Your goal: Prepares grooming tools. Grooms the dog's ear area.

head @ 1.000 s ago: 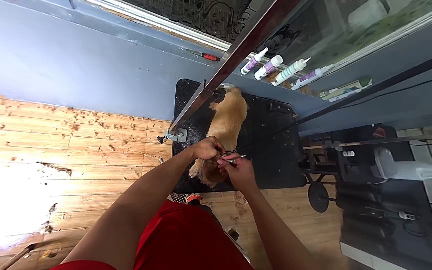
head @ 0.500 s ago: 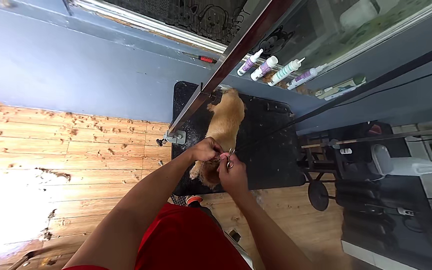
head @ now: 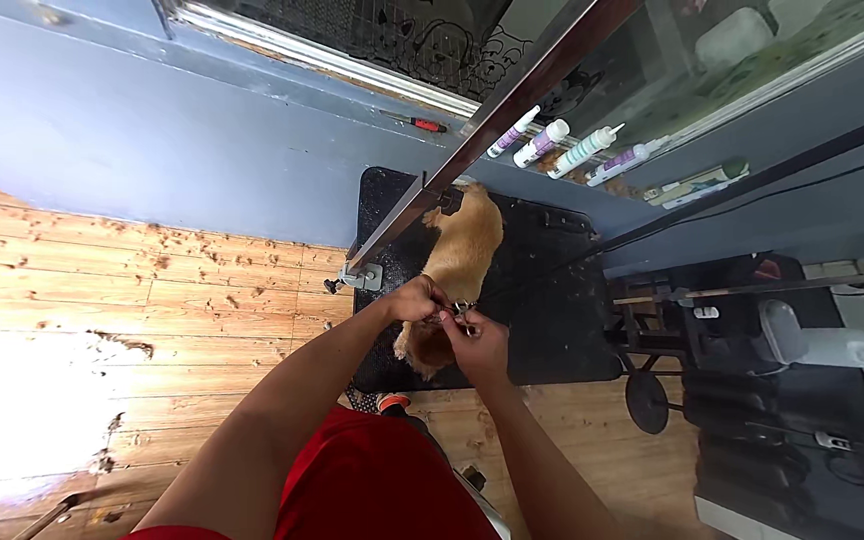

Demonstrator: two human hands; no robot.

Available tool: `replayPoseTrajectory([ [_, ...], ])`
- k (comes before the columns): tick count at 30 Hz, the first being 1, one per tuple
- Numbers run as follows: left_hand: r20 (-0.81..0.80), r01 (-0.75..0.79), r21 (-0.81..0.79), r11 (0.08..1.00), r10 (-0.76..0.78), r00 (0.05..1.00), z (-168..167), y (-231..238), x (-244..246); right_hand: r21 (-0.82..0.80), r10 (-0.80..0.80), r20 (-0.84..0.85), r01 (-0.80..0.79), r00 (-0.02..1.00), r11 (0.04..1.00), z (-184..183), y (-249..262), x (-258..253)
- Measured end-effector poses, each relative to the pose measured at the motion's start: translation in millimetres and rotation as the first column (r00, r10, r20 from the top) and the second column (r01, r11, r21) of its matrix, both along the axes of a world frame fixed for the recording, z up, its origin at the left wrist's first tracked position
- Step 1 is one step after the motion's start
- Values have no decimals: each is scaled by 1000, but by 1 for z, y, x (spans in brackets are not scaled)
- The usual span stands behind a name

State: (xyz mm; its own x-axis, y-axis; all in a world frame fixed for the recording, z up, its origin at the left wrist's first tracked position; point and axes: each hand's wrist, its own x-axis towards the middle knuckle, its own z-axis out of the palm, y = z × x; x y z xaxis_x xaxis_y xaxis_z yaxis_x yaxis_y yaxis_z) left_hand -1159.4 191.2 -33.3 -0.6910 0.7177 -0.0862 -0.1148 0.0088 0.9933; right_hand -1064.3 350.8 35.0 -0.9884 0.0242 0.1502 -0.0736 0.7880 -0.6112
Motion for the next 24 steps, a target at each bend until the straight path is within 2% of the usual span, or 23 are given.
replayPoseTrajectory([
  [1, -10, 1, 5, 1000, -1, 1000, 0, -1, -1, 163, 66, -82, -52, 994, 985, -3, 0, 4],
  [3, -12, -3, 10, 1000, 3, 1000, 1, -2, -1, 358, 208, -151, -143, 966, 923, -3, -3, 10],
  [5, -14, -1, 1, 1000, 1, 1000, 2, -2, -1, 431, 259, -146, -174, 955, 885, -4, -8, 16],
  [6, -22, 4, -4, 1000, -4, 1000, 3, -2, -1, 424, 232, -132, -157, 964, 892, -4, -10, 18],
  [8, -45, 5, -13, 1000, -6, 999, 4, -1, 0, 287, 55, -38, -42, 998, 957, -3, -12, 20],
  [10, -69, 10, -35, 999, -13, 998, 6, 0, 0, 36, -211, 190, 208, 959, 977, 2, -11, 16],
  [11, -83, 17, -55, 998, -21, 996, 7, 1, 0, -79, -303, 294, 339, 907, 938, 3, -10, 13],
  [13, -120, 23, -92, 995, -34, 992, 9, 4, 0, -263, -389, 426, 524, 817, 810, 4, -11, 13],
  [16, -153, 27, -132, 991, -47, 987, 11, 4, -3, -423, -425, 489, 633, 762, 648, 14, -16, 19],
  [17, -149, 29, -136, 990, -50, 988, 12, 2, -4, -445, -436, 479, 639, 762, 628, 19, -16, 19],
  [18, -133, 32, -129, 991, -49, 990, 12, 0, -6, -434, -437, 446, 615, 781, 658, 24, -16, 20],
  [19, -108, 32, -113, 993, -44, 993, 11, -2, -7, -392, -413, 384, 552, 825, 736, 26, -13, 21],
  [21, -69, 33, -93, 995, -39, 997, 12, -5, -8, -212, -268, 178, 303, 947, 929, 22, -7, 24],
  [22, -70, 36, -95, 995, -43, 997, 13, -5, -9, -90, -143, 46, 147, 989, 985, 15, -2, 24],
  [23, -88, 41, -104, 994, -50, 995, 14, -4, -11, 46, 19, -83, -15, 996, 999, 9, 4, 24],
  [24, -118, 43, -119, 992, -57, 991, 16, -4, -12, 194, 178, -180, -142, 967, 971, 5, 6, 23],
])
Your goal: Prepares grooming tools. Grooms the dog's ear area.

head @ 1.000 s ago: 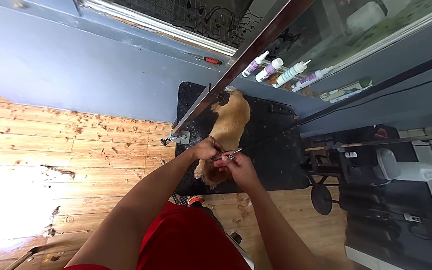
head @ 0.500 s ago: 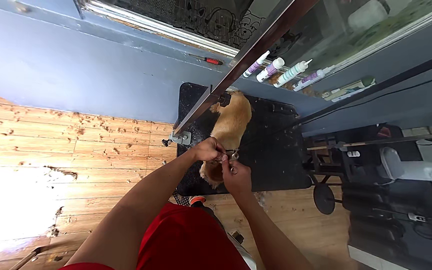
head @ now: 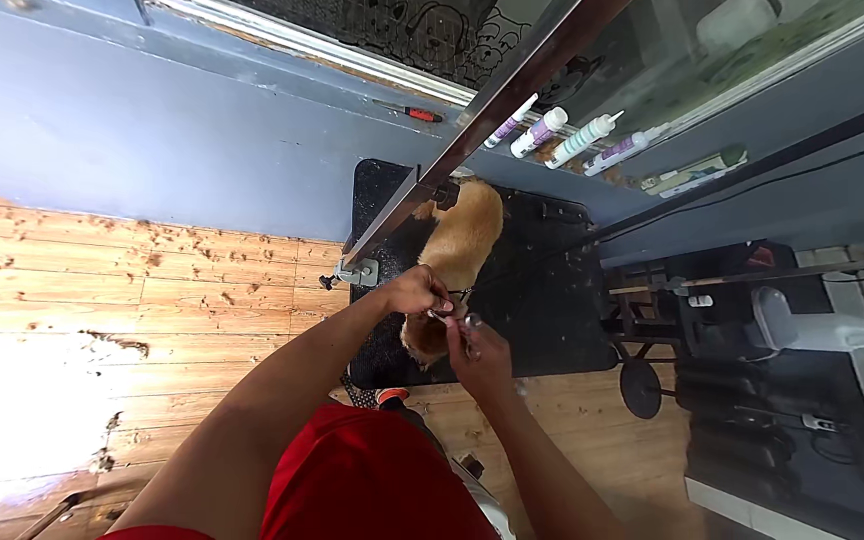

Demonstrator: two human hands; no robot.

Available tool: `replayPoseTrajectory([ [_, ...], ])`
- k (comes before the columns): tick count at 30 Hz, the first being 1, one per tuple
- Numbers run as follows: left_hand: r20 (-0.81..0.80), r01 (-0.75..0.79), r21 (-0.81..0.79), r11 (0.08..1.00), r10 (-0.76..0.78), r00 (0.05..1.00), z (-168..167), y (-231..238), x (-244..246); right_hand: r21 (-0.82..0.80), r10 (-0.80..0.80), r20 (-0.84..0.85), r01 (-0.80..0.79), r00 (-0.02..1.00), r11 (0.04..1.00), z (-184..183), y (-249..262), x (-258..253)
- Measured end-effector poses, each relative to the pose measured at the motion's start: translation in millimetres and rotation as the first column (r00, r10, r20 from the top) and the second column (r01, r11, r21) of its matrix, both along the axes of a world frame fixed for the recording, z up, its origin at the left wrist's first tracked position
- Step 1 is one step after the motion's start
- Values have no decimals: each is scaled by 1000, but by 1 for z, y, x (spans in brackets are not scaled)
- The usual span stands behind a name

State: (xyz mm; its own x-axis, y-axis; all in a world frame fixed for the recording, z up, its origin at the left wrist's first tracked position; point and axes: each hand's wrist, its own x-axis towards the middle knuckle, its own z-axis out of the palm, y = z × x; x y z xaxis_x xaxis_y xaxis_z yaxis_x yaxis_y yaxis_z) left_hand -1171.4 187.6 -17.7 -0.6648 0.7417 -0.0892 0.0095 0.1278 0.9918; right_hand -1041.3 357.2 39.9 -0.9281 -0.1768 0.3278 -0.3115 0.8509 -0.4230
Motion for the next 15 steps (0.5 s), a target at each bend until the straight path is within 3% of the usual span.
replayPoseTrajectory([
  [1, -34, 6, -23, 1000, -7, 999, 3, 1, -1, 128, 102, -77, -92, 992, 988, -1, -1, -2],
  [3, -91, 24, -79, 997, -31, 995, 10, 2, -2, 306, 155, -101, -118, 983, 945, 0, -12, -2],
  [8, -171, 73, -96, 993, -88, 981, 11, 10, -4, 433, -88, 33, 65, 996, 899, 1, -40, -6],
  [12, -56, 57, -14, 998, -57, 997, 0, 13, -2, 270, -236, 318, 151, 918, 951, 11, -28, -18],
  [15, 34, 12, 32, 999, -13, 999, -7, 15, 0, -67, 25, 473, 8, 881, 998, 11, 5, -29],
])
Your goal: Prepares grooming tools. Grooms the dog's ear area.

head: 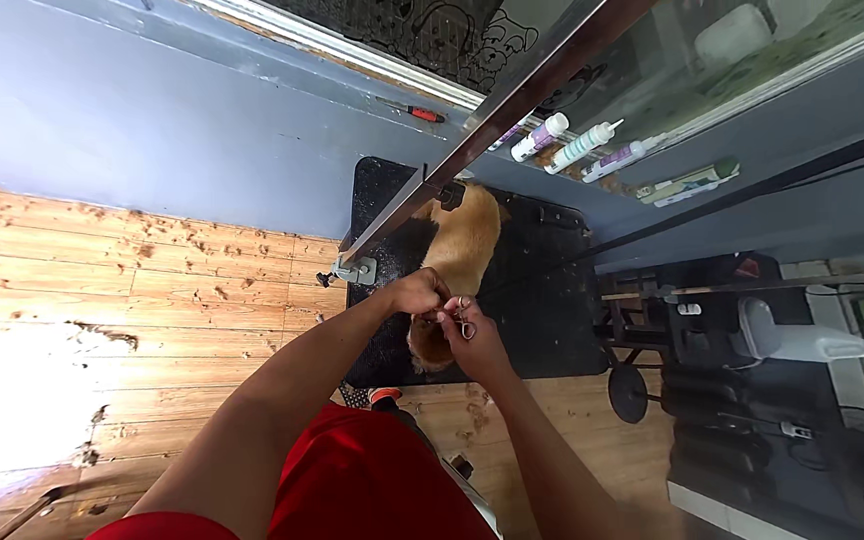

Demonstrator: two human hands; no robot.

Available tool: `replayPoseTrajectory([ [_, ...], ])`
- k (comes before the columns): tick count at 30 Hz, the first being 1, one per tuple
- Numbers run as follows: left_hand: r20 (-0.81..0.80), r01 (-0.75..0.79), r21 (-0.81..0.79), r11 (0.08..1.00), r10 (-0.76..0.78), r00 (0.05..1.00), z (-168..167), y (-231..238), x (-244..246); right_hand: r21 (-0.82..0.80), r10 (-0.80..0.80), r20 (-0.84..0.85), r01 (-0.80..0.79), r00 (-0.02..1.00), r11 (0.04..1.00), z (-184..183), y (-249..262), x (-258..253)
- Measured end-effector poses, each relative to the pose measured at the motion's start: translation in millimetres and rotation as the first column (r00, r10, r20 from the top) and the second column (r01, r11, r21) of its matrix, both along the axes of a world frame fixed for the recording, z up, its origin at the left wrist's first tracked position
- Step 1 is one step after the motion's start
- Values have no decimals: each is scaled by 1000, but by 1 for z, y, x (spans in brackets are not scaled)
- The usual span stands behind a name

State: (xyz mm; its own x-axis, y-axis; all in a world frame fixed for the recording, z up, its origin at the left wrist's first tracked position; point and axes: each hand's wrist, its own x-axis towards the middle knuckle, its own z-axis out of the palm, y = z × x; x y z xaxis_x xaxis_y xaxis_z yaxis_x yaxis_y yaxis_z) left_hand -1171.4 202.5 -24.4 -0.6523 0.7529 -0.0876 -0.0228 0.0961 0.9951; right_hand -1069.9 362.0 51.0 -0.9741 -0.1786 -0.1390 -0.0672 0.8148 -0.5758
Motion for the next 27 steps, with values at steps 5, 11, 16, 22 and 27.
replayPoseTrajectory([
  [5, 161, -35, 21, 999, 31, 986, -2, 3, 0, -128, 28, 117, -13, 993, 992, 14, 1, -18],
  [11, 263, -111, 106, 988, 80, 961, -14, 5, 5, 261, -50, 93, 25, 994, 965, 23, -29, -30],
  [16, 158, -65, 77, 995, 53, 986, -5, 12, 7, 418, 257, -62, -209, 964, 884, 32, -21, -14],
  [22, 126, -30, 67, 997, 22, 992, -10, 23, 11, 429, 74, 47, -87, 996, 899, 22, -22, -6],
  [27, 283, -71, 114, 991, 36, 959, -10, 29, 21, -89, -446, 270, 484, 853, 871, 27, 8, -4],
])
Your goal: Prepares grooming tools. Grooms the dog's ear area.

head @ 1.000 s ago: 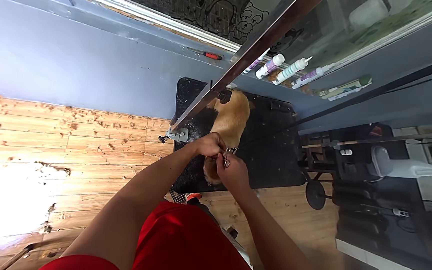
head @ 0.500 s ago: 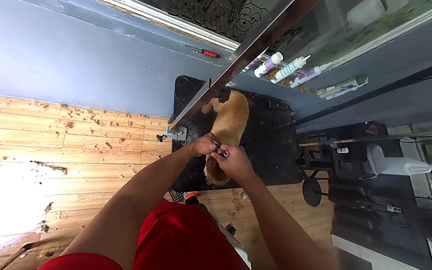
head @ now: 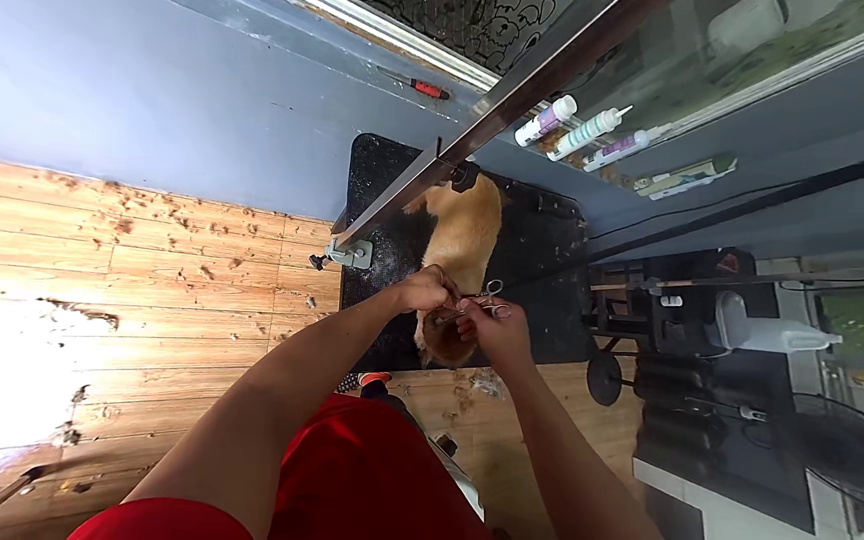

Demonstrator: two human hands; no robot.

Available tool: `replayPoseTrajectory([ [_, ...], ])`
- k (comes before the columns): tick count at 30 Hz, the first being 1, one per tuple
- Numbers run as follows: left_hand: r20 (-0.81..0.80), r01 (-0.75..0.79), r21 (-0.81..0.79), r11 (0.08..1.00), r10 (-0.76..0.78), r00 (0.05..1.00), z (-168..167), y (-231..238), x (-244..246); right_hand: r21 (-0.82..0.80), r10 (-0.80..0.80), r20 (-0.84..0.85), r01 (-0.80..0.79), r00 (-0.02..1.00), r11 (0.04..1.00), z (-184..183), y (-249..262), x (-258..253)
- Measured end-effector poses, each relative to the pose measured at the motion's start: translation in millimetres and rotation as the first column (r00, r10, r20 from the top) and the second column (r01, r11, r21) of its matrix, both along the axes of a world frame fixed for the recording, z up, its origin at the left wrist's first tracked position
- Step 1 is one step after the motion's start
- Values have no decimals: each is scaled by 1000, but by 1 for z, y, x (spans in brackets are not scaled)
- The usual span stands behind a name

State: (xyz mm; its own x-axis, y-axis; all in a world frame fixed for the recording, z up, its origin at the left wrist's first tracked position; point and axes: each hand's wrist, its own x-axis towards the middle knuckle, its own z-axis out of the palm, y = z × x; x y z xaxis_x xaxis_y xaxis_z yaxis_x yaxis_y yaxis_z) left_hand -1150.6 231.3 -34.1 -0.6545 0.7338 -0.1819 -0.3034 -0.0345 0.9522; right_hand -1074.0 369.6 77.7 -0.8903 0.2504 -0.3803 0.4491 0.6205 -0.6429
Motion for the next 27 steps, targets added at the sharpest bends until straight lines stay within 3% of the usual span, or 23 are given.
replayPoseTrajectory([
  [2, 6, 30, -18, 999, -30, 1000, 5, 0, 1, -41, -57, -126, 52, 990, 998, 0, 3, 6],
  [5, -45, 29, -71, 997, -32, 998, 10, 2, 2, 280, 297, -395, -194, 869, 940, -3, 5, 23],
  [8, -102, 34, -104, 994, -44, 994, 11, 4, 1, 468, 536, -476, -315, 697, 826, -9, 11, 33],
  [14, -125, 44, -144, 989, -63, 990, 22, 7, 4, 404, 525, -421, -365, 740, 839, -5, 20, 30],
  [18, -207, 66, -134, 989, -93, 974, 25, 14, 6, 509, 632, -304, -439, 713, 740, -18, 20, 40],
  [23, -312, 74, -178, 981, -128, 941, 35, 16, 6, 575, 699, -361, -443, 617, 688, -16, 29, 61],
  [27, -321, 85, -164, 983, -135, 937, 33, 19, 9, 395, 611, -531, -467, 587, 792, -5, 43, 64],
])
